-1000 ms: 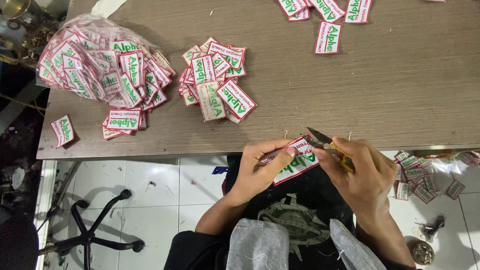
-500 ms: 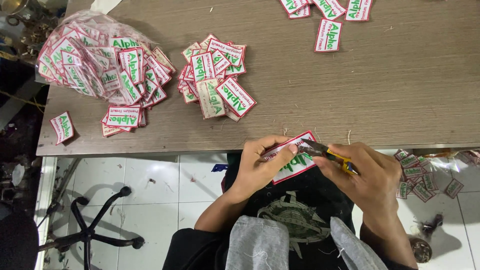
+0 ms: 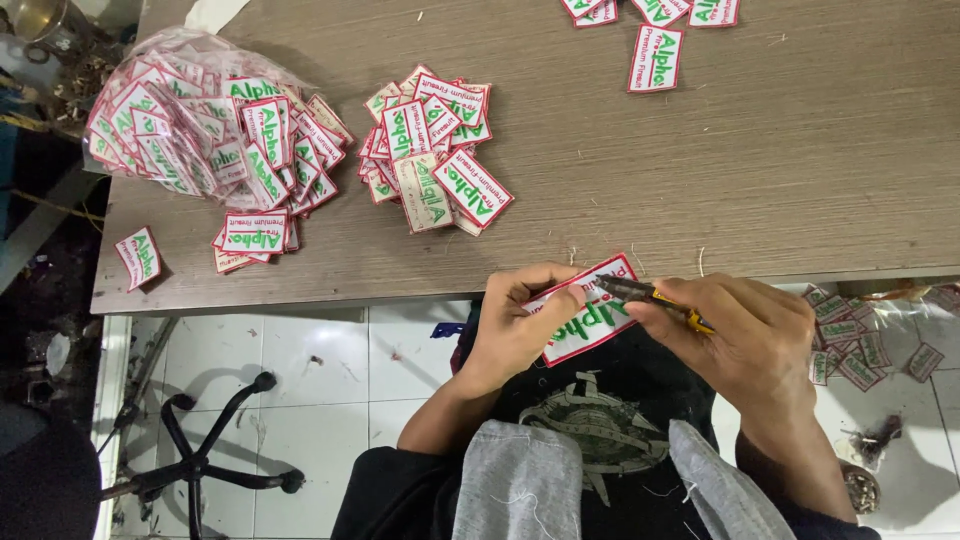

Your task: Trimming excess threads from clothing labels using small thread snips.

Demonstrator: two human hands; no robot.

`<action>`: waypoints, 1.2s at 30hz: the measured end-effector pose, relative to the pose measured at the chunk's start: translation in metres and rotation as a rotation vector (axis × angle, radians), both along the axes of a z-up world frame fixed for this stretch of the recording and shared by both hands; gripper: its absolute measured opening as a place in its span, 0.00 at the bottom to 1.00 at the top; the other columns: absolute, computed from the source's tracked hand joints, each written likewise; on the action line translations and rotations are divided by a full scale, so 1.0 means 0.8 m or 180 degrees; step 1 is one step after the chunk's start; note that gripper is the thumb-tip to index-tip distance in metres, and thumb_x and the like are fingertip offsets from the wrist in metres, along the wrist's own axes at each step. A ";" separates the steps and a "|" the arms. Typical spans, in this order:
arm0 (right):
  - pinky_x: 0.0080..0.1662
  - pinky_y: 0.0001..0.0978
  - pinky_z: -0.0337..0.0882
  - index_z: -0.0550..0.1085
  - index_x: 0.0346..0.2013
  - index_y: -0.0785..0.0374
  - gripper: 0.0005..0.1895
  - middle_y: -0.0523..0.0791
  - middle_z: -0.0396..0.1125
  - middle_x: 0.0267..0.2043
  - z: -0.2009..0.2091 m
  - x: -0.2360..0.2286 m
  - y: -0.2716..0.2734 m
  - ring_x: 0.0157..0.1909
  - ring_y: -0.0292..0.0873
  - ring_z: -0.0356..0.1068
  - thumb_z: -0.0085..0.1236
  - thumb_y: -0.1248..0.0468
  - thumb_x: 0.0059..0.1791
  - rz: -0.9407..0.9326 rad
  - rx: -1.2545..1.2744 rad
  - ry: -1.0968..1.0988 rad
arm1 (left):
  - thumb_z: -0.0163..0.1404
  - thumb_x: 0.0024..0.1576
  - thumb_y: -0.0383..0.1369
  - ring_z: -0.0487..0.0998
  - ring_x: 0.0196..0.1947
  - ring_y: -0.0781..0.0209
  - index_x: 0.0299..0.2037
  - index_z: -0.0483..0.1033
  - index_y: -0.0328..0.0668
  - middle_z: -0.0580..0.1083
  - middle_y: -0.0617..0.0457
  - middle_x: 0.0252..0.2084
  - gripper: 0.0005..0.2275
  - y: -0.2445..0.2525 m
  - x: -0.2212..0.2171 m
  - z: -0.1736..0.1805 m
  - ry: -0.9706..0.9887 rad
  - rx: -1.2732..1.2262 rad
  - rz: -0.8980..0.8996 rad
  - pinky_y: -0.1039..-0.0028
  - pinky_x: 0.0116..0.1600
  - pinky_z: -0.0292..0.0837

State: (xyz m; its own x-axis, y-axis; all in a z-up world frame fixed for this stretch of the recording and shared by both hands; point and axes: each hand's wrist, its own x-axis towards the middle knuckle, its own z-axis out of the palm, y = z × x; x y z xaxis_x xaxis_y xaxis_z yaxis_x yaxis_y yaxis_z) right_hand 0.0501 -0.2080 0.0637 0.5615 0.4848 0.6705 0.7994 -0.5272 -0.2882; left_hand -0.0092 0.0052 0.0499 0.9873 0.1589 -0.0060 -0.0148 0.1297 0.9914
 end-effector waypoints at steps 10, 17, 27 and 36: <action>0.32 0.32 0.66 0.79 0.37 0.66 0.17 0.46 0.76 0.35 -0.008 0.005 -0.012 0.29 0.41 0.72 0.73 0.55 0.47 0.0063 0.0166 0.0110 | 0.54 0.58 0.29 0.59 0.22 0.76 0.30 0.79 0.39 0.68 0.65 0.22 0.05 -0.003 0.002 0.004 -0.0141 0.0164 0.0024 0.80 0.27 0.53; 0.30 0.30 0.67 0.79 0.34 0.66 0.15 0.45 0.73 0.29 -0.004 0.006 -0.005 0.25 0.38 0.68 0.73 0.57 0.46 0.0308 0.0310 0.0219 | 0.53 0.58 0.27 0.66 0.25 0.76 0.36 0.82 0.36 0.79 0.57 0.33 0.05 0.002 -0.001 0.004 -0.0220 0.0255 -0.0279 0.81 0.30 0.58; 0.27 0.26 0.59 0.81 0.35 0.66 0.13 0.44 0.73 0.26 0.004 -0.008 -0.012 0.21 0.33 0.60 0.68 0.58 0.47 0.0144 0.0483 0.0744 | 0.55 0.58 0.29 0.64 0.23 0.78 0.37 0.83 0.36 0.76 0.60 0.27 0.05 -0.001 0.001 0.001 -0.0161 0.0552 -0.0428 0.82 0.26 0.54; 0.21 0.22 0.58 0.75 0.28 0.66 0.06 0.42 0.59 0.11 -0.040 -0.016 0.019 0.16 0.31 0.54 0.64 0.74 0.47 0.0505 0.1956 0.2450 | 0.56 0.62 0.29 0.82 0.47 0.52 0.56 0.78 0.30 0.80 0.35 0.47 0.14 -0.011 0.024 -0.043 -0.1102 -0.1691 -0.0160 0.63 0.53 0.78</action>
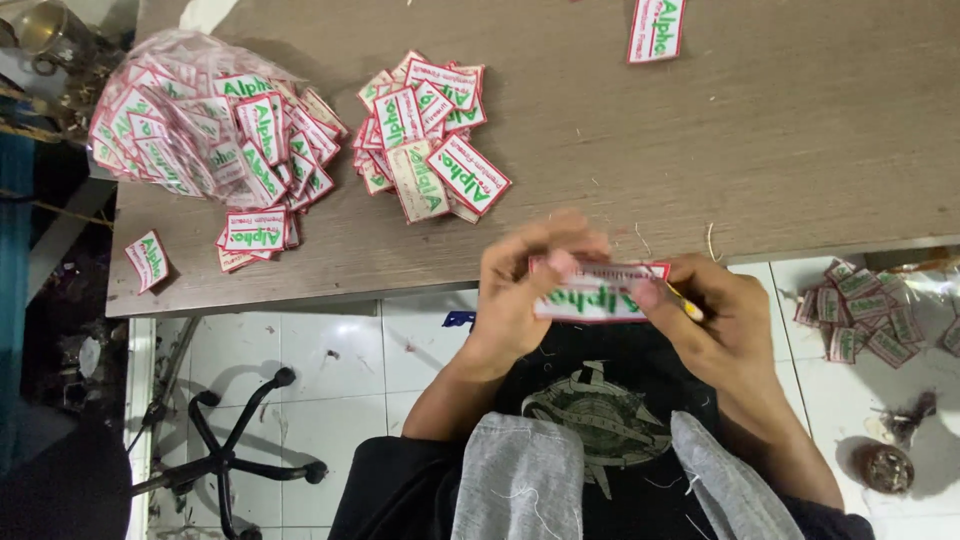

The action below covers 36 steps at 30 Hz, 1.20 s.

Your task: Trimming excess threads from clothing labels using small thread snips.

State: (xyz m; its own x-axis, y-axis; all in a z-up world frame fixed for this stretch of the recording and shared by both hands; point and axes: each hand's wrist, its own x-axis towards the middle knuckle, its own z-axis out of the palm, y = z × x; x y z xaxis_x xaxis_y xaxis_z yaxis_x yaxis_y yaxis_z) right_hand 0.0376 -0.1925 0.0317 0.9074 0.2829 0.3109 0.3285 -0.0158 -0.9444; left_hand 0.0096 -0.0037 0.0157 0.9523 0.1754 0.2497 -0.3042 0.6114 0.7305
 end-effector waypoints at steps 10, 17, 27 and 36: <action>0.25 0.24 0.60 0.79 0.37 0.65 0.04 0.44 0.64 0.15 0.010 0.009 0.004 0.19 0.34 0.56 0.60 0.66 0.53 -0.0160 -0.0193 0.0456 | 0.64 0.55 0.39 0.74 0.20 0.68 0.26 0.77 0.44 0.74 0.53 0.21 0.12 -0.012 -0.017 0.028 0.1146 0.1910 0.0489 0.79 0.37 0.75; 0.26 0.16 0.57 0.78 0.30 0.68 0.03 0.41 0.55 0.13 0.046 0.022 0.010 0.20 0.29 0.51 0.63 0.76 0.47 0.0163 0.0109 0.0327 | 0.66 0.52 0.35 0.70 0.17 0.74 0.17 0.75 0.44 0.71 0.55 0.14 0.15 -0.004 -0.020 0.039 0.1262 0.1732 0.0149 0.83 0.28 0.65; 0.25 0.27 0.46 0.62 0.29 0.59 0.17 0.48 0.55 0.21 -0.042 0.057 -0.015 0.19 0.37 0.47 0.48 0.61 0.61 -0.0321 0.0769 0.0495 | 0.62 0.53 0.40 0.54 0.21 0.81 0.19 0.70 0.54 0.59 0.72 0.19 0.14 -0.002 -0.013 0.045 0.1387 0.1894 0.0110 0.80 0.25 0.45; 0.49 0.41 0.65 0.61 0.34 0.57 0.26 0.44 0.58 0.37 -0.187 0.124 -0.118 0.41 0.44 0.59 0.67 0.45 0.48 -0.4151 0.1603 -0.0066 | 0.63 0.53 0.35 0.73 0.31 0.79 0.31 0.84 0.41 0.79 0.63 0.28 0.07 0.008 0.001 0.037 0.1361 0.1082 0.0381 0.83 0.38 0.70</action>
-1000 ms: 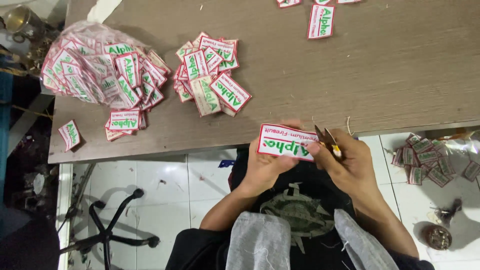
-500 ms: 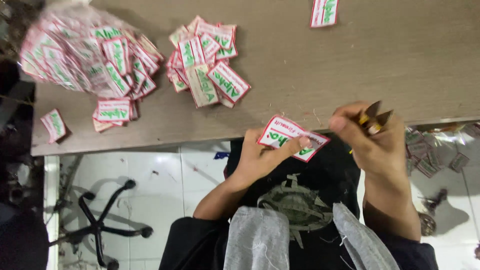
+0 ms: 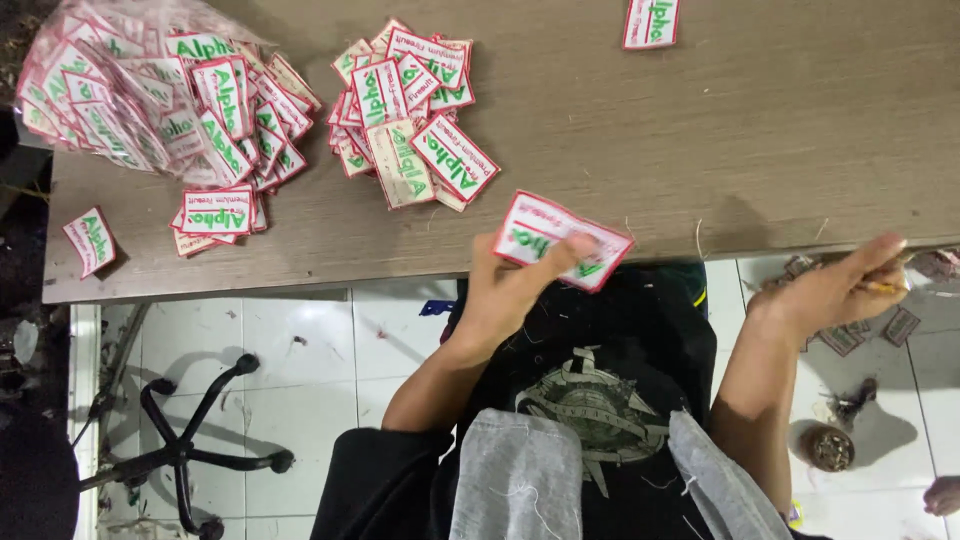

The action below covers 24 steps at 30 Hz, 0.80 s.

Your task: Trimming excess threads from clothing labels using small thread snips.

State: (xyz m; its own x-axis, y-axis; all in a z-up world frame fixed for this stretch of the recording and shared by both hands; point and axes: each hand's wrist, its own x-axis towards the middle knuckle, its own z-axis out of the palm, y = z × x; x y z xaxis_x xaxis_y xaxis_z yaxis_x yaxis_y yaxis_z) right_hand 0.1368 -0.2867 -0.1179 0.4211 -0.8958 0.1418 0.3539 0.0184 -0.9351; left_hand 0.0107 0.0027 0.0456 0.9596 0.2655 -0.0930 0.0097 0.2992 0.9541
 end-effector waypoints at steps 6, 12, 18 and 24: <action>0.56 0.60 0.83 0.71 0.62 0.39 0.56 0.45 0.70 0.62 0.039 -0.011 0.020 0.61 0.49 0.77 0.67 0.29 0.21 0.1508 0.2247 0.1149 | 0.63 0.54 0.42 0.54 0.15 0.76 0.20 0.61 0.57 0.58 0.65 0.14 0.20 0.102 -0.026 -0.142 0.1026 -0.0190 0.3058 0.76 0.19 0.46; 0.65 0.72 0.65 0.56 0.71 0.40 0.61 0.51 0.56 0.77 -0.018 -0.003 -0.017 0.76 0.57 0.60 0.73 0.29 0.30 0.1886 0.2057 0.1113 | 0.45 0.55 0.52 0.74 0.59 0.63 0.68 0.62 0.52 0.73 0.54 0.61 0.30 0.189 -0.107 -0.159 0.0376 -0.0921 0.4996 0.72 0.66 0.62; 0.57 0.51 0.82 0.71 0.57 0.43 0.40 0.41 0.72 0.63 0.024 -0.005 0.003 0.64 0.42 0.74 0.56 0.32 0.35 0.1966 0.1650 0.1557 | 0.31 0.67 0.52 0.76 0.53 0.40 0.52 0.68 0.32 0.72 0.33 0.50 0.26 0.259 -0.121 -0.309 -0.0417 -0.4467 0.3699 0.46 0.58 0.71; 0.60 0.51 0.83 0.69 0.62 0.45 0.45 0.44 0.70 0.65 0.016 -0.007 -0.003 0.65 0.44 0.73 0.57 0.31 0.35 0.2132 0.1596 0.1455 | 0.33 0.69 0.40 0.72 0.35 0.51 0.31 0.72 0.47 0.73 0.50 0.35 0.18 0.242 -0.099 -0.291 -0.0197 -0.4064 0.3585 0.51 0.50 0.73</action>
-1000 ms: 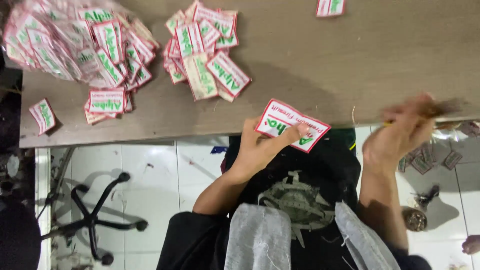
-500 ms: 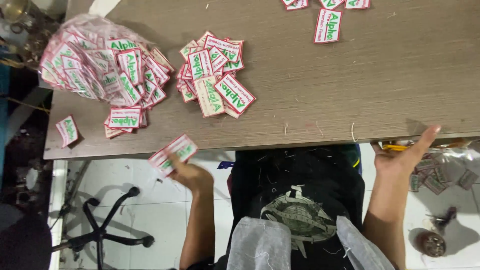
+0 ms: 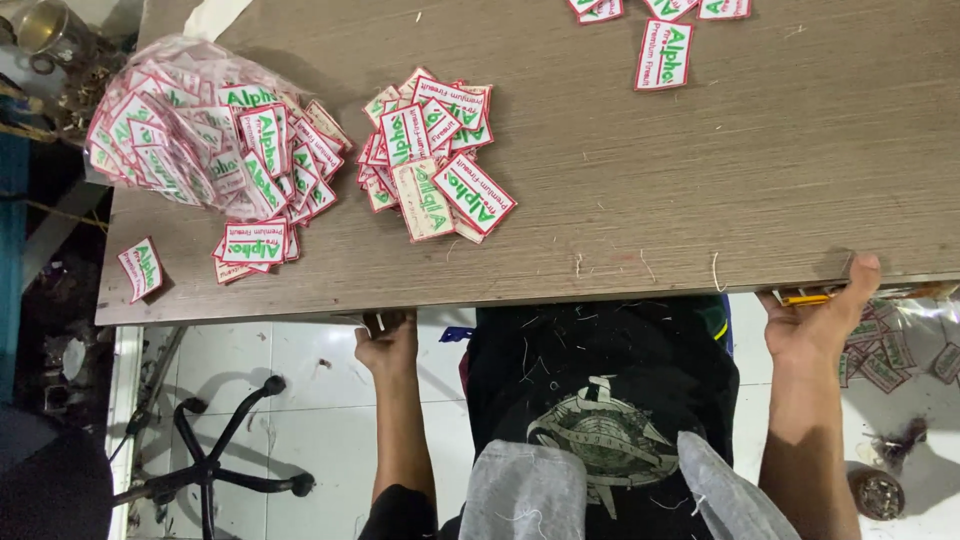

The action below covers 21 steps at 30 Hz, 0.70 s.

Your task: Trimming excess threads from clothing labels using small thread snips.

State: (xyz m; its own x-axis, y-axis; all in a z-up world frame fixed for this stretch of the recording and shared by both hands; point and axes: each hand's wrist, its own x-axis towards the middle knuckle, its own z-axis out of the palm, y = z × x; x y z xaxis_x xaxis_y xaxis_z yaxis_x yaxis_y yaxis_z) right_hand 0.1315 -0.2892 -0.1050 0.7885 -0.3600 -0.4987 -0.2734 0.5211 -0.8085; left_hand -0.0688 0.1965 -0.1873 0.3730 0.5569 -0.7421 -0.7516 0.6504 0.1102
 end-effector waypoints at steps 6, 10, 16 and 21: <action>0.60 0.43 0.79 0.72 0.61 0.40 0.49 0.37 0.71 0.66 0.007 -0.001 0.000 0.66 0.38 0.73 0.58 0.28 0.28 0.0298 0.0046 0.0010 | 0.36 0.68 0.41 0.76 0.41 0.47 0.36 0.74 0.46 0.75 0.46 0.41 0.15 0.012 -0.001 -0.018 0.0137 0.0082 -0.0008 0.49 0.51 0.72; 0.54 0.37 0.82 0.73 0.57 0.39 0.43 0.37 0.73 0.60 0.006 -0.004 -0.002 0.61 0.38 0.75 0.57 0.28 0.32 0.0056 -0.0012 0.0139 | 0.35 0.69 0.44 0.74 0.37 0.50 0.32 0.69 0.47 0.72 0.47 0.35 0.17 0.019 -0.003 -0.021 0.0112 0.0035 -0.0028 0.49 0.49 0.74; 0.62 0.63 0.77 0.61 0.67 0.44 0.42 0.49 0.59 0.67 -0.019 -0.023 -0.040 0.68 0.52 0.64 0.52 0.27 0.46 0.0286 -0.0411 0.0171 | 0.38 0.60 0.49 0.66 0.23 0.63 0.28 0.70 0.51 0.67 0.57 0.23 0.17 0.054 -0.079 -0.011 0.1486 0.0393 -0.0213 0.71 0.34 0.68; 0.41 0.25 0.62 0.59 0.36 0.48 0.08 0.34 0.55 0.37 -0.119 -0.049 -0.144 0.34 0.29 0.55 0.41 0.53 0.58 -0.0873 -0.1806 -0.0173 | 0.52 0.59 0.36 0.82 0.43 0.58 0.57 0.75 0.40 0.80 0.45 0.51 0.17 0.034 -0.081 0.153 0.2507 0.2550 0.1398 0.76 0.33 0.75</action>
